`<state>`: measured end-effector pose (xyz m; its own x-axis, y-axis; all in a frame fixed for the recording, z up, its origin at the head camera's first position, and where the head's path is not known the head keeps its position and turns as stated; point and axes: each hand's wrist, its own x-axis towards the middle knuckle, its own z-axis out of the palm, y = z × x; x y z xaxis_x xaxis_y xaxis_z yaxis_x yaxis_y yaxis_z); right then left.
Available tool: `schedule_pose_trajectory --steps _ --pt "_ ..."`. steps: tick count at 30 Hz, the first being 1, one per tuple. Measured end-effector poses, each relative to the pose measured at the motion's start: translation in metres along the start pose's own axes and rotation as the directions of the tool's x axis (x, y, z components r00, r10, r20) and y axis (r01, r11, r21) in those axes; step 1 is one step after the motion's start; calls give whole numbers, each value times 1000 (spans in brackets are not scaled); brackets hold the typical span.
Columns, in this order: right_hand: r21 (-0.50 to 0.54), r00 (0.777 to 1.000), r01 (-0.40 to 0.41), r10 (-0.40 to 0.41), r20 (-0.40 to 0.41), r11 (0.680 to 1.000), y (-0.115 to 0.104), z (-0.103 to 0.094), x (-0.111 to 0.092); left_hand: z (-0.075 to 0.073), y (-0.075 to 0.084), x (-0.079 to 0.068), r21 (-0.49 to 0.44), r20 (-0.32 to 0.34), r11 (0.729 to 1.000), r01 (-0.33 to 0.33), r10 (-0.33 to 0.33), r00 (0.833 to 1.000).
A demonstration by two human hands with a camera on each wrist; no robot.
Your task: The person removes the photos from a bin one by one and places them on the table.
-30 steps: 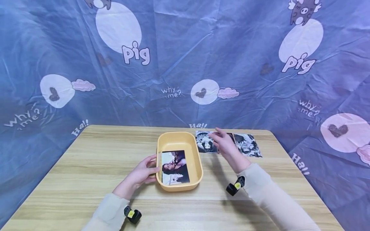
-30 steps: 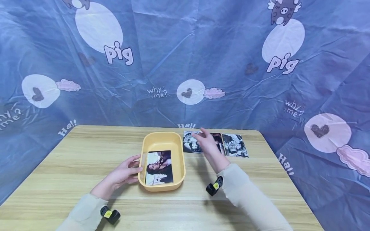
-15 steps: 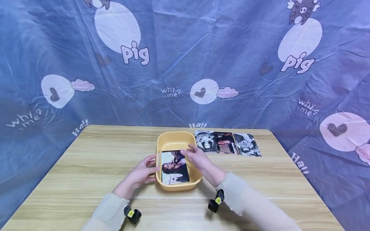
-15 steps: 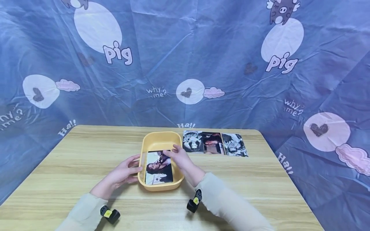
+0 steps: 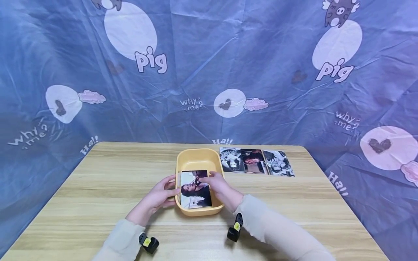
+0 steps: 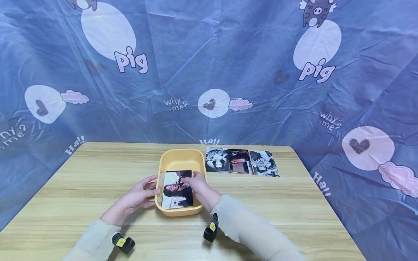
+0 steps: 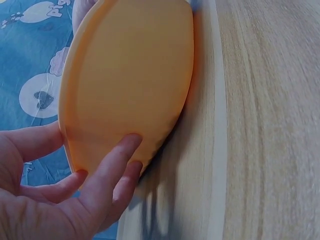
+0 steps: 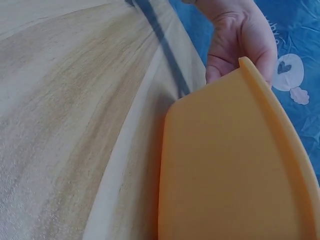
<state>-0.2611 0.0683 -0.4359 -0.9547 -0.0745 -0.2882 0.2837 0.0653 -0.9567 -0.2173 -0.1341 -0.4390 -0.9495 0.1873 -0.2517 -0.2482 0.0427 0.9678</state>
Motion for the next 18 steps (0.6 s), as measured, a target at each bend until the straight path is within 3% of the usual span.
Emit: schedule_pose_trajectory --steps 7,18 --pt "-8 999 10 -10 30 1000 3 2 4 1 1 -2 1 -5 1000 -1 1 1000" --pt "13 1000 0 0 -2 1000 5 3 6 -1 -4 3 -3 12 1000 -11 11 1000"
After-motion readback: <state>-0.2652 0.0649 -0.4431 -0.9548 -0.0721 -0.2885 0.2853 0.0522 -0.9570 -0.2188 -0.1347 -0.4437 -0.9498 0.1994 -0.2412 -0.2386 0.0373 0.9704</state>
